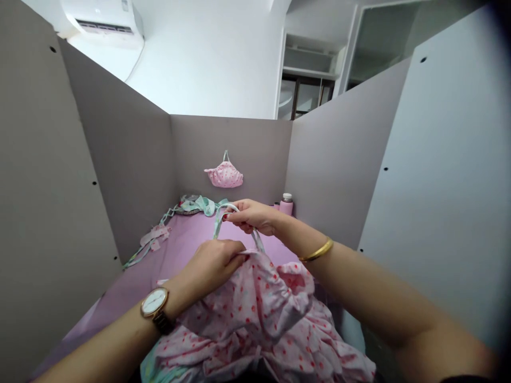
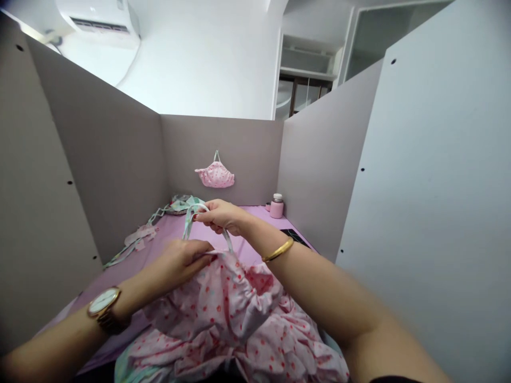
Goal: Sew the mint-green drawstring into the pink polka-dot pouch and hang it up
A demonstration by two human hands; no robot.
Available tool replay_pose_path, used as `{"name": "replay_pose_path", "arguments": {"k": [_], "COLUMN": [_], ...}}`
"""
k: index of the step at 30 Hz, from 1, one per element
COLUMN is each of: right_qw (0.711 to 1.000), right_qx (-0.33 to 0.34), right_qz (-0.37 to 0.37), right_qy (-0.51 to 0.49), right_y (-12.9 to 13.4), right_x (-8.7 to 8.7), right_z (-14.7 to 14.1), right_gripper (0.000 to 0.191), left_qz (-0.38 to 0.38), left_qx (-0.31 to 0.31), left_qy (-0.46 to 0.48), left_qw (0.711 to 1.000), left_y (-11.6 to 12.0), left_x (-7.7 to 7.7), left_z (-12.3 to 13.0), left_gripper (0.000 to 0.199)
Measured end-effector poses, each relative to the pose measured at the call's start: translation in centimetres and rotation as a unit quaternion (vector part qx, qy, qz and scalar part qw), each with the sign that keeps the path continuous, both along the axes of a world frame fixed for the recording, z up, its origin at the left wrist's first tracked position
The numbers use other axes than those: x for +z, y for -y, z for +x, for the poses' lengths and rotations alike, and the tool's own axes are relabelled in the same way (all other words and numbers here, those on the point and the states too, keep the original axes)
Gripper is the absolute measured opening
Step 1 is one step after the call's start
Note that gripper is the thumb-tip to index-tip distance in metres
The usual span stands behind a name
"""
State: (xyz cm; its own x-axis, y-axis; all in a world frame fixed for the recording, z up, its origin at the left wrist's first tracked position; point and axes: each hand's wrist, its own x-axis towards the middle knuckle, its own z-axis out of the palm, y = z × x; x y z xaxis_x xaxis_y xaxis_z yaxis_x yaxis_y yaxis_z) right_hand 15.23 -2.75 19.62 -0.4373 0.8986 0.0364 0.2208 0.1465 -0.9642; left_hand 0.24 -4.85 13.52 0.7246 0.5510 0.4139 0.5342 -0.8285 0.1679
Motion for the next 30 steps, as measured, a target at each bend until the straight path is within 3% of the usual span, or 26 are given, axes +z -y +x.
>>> {"name": "replay_pose_path", "arguments": {"k": [8, 16, 22, 27, 30], "right_qw": [1.0, 1.0, 1.0, 0.985, 0.977], "right_qx": [0.007, 0.025, 0.025, 0.14, 0.147], "right_qz": [-0.004, 0.01, 0.009, 0.005, 0.021], "right_qy": [0.008, -0.014, -0.008, 0.099, 0.152], "right_y": [0.3, 1.0, 1.3, 1.7, 1.7], "right_x": [-0.9, -1.5, -0.8, -0.9, -1.5], "right_z": [-0.7, -1.5, -0.6, 0.7, 0.9], "right_gripper": [0.012, 0.008, 0.013, 0.029, 0.026], "left_qz": [-0.109, -0.068, -0.015, -0.041, -0.099], "left_qx": [-0.056, 0.008, -0.011, -0.006, -0.028], "left_qy": [0.051, 0.164, 0.166, 0.223, 0.23], "left_qw": [0.991, 0.984, 0.986, 0.974, 0.968], "left_y": [1.7, 1.4, 1.4, 0.7, 0.2], "left_x": [-1.6, -1.9, -1.5, -0.4, -0.2], "left_z": [0.7, 1.2, 0.5, -1.0, -1.6], "left_gripper": [0.015, 0.018, 0.012, 0.006, 0.008]}}
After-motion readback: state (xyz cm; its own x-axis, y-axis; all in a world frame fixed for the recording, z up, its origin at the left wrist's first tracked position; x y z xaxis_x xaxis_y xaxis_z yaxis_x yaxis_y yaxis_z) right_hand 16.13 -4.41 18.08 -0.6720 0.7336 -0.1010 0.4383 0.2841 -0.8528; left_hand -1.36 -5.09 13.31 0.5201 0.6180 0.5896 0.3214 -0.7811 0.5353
